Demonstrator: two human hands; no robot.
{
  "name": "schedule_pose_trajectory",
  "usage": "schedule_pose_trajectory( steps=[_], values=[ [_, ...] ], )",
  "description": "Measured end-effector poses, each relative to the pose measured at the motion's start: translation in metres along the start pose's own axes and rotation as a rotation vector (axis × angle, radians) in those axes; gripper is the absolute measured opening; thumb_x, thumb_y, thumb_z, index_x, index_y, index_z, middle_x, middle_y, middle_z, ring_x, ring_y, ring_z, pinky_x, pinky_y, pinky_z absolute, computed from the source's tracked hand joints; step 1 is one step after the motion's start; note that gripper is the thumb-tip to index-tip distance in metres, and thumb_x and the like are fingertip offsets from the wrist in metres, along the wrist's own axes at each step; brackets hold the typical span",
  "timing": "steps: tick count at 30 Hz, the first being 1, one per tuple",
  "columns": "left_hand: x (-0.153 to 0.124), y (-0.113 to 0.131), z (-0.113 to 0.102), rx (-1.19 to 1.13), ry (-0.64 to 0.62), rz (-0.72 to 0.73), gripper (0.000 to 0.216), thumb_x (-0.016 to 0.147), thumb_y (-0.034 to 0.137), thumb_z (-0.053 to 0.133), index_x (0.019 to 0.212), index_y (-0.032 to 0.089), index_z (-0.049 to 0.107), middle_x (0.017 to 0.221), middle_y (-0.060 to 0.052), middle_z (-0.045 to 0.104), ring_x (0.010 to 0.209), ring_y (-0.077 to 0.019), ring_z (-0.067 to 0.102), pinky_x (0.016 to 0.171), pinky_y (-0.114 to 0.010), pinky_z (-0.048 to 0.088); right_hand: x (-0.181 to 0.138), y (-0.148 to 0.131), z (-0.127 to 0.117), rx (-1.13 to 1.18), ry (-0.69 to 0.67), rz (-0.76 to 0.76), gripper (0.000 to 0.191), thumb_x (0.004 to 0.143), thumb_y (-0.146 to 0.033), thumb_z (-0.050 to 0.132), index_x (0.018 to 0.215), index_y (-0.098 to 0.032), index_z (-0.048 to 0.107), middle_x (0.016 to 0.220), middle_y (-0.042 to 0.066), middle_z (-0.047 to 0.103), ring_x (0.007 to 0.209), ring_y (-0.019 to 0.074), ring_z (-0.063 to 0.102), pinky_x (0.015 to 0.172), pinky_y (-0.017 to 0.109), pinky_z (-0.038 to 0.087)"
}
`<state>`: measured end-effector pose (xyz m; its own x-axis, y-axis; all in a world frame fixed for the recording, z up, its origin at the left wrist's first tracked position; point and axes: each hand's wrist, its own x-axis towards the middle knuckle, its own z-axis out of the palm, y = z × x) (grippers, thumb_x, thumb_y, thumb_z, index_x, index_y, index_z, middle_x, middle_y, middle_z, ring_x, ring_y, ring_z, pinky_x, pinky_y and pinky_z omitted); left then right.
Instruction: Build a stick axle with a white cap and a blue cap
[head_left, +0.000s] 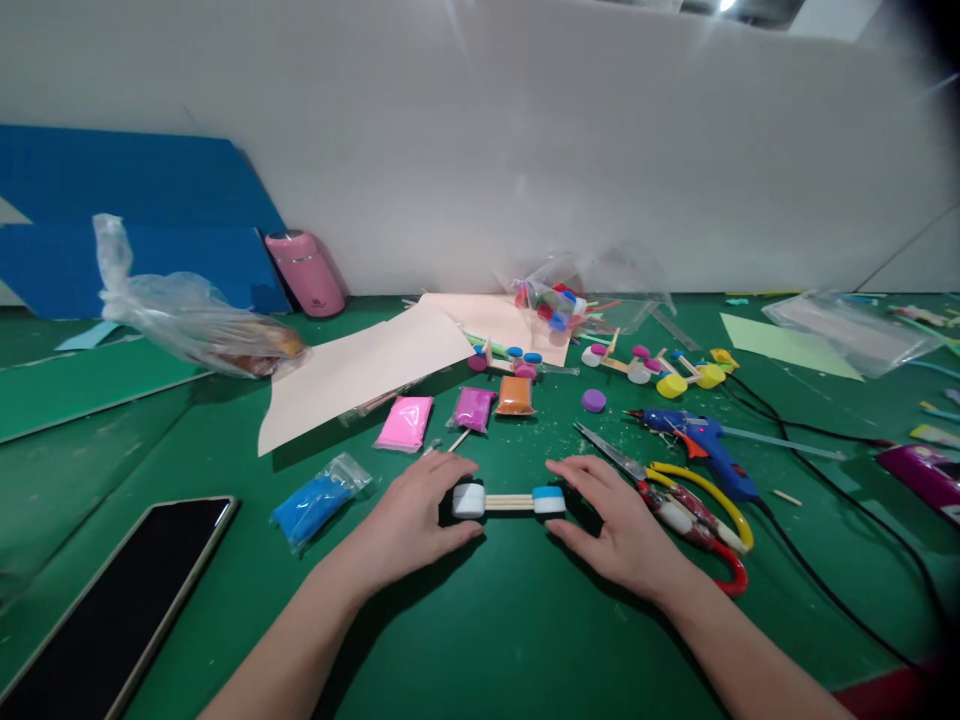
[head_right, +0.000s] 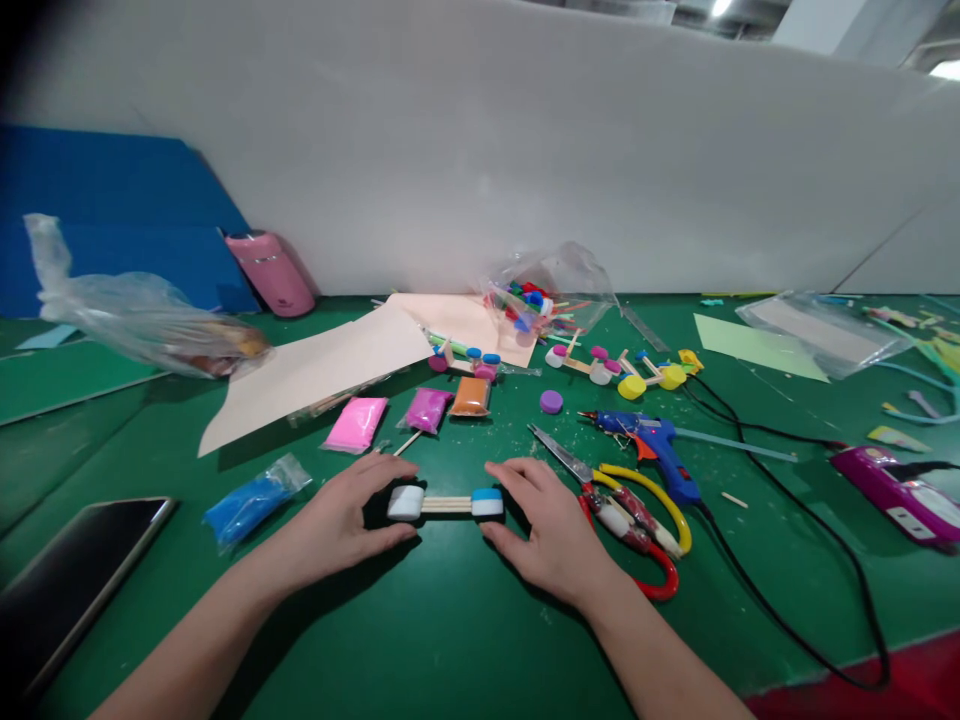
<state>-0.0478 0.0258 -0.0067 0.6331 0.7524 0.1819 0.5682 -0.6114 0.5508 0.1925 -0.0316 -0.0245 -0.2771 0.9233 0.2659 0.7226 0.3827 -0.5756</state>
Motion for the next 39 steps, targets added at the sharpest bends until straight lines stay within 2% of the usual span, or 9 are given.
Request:
schedule_pose_trajectory(
  steps=[7,15,17,21,26,32,39],
  values=[
    [0.003,0.002,0.004,-0.067,-0.105,-0.012,0.01,0.075,0.017,0.054,0.084,0.02,0.058,0.078,0.0,0.059,0.068,-0.0134,0.054,0.061,-0.024,0.043,0.001,0.001,-0.001,0.009,-0.032,-0.011,0.041,0.081,-0.024,0.051,0.121,-0.021,0.045,0.104,0.009,0.058,0.095,0.0219,0.05,0.082,0.038,0.043],
    [0.004,0.005,0.005,-0.057,-0.134,-0.01,0.012,0.077,0.019,0.054,0.088,0.021,0.059,0.081,-0.001,0.059,0.07,-0.0141,0.054,0.062,-0.025,0.043,0.003,0.0,-0.001,0.02,-0.061,-0.003,0.04,0.082,-0.024,0.05,0.122,-0.02,0.045,0.106,0.009,0.058,0.094,0.0213,0.05,0.082,0.037,0.042],
    [0.004,0.006,0.006,-0.035,-0.122,-0.007,0.013,0.076,0.021,0.055,0.088,0.02,0.059,0.083,-0.002,0.059,0.073,-0.0153,0.054,0.064,-0.026,0.043,0.003,-0.001,-0.001,0.017,-0.07,-0.003,0.04,0.082,-0.023,0.051,0.121,-0.02,0.046,0.108,0.008,0.057,0.096,0.0216,0.049,0.083,0.037,0.041],
    [0.003,0.011,0.013,0.065,-0.009,0.074,0.026,0.075,0.025,0.058,0.1,0.021,0.056,0.096,-0.006,0.057,0.088,-0.021,0.051,0.078,-0.035,0.039,0.003,-0.002,0.0,0.019,-0.078,-0.014,0.039,0.081,-0.02,0.052,0.119,-0.021,0.047,0.108,0.008,0.057,0.097,0.0216,0.049,0.083,0.037,0.04],
    [0.006,0.024,0.03,0.199,0.002,0.204,0.023,0.084,0.02,0.046,0.104,0.025,0.054,0.101,-0.005,0.058,0.095,-0.0216,0.048,0.081,-0.039,0.032,0.005,-0.001,-0.001,0.027,-0.096,-0.031,0.032,0.081,-0.019,0.051,0.113,-0.02,0.053,0.104,0.007,0.057,0.094,0.0207,0.048,0.081,0.034,0.04],
    [0.011,0.025,0.044,0.326,-0.009,0.258,0.021,0.087,0.019,0.039,0.102,0.021,0.055,0.09,-0.004,0.062,0.085,-0.0206,0.051,0.073,-0.039,0.029,0.006,-0.001,-0.001,0.03,-0.108,-0.024,0.029,0.079,-0.019,0.054,0.108,-0.021,0.055,0.101,0.006,0.057,0.091,0.0208,0.048,0.079,0.033,0.04],
    [0.011,0.022,0.048,0.348,0.015,0.284,0.022,0.087,0.015,0.039,0.101,0.019,0.055,0.081,-0.004,0.063,0.074,-0.0182,0.05,0.071,-0.038,0.027,0.006,-0.002,-0.002,0.032,-0.138,-0.015,0.028,0.08,-0.02,0.053,0.108,-0.02,0.054,0.102,0.005,0.056,0.091,0.0196,0.047,0.08,0.032,0.039]
  ],
)
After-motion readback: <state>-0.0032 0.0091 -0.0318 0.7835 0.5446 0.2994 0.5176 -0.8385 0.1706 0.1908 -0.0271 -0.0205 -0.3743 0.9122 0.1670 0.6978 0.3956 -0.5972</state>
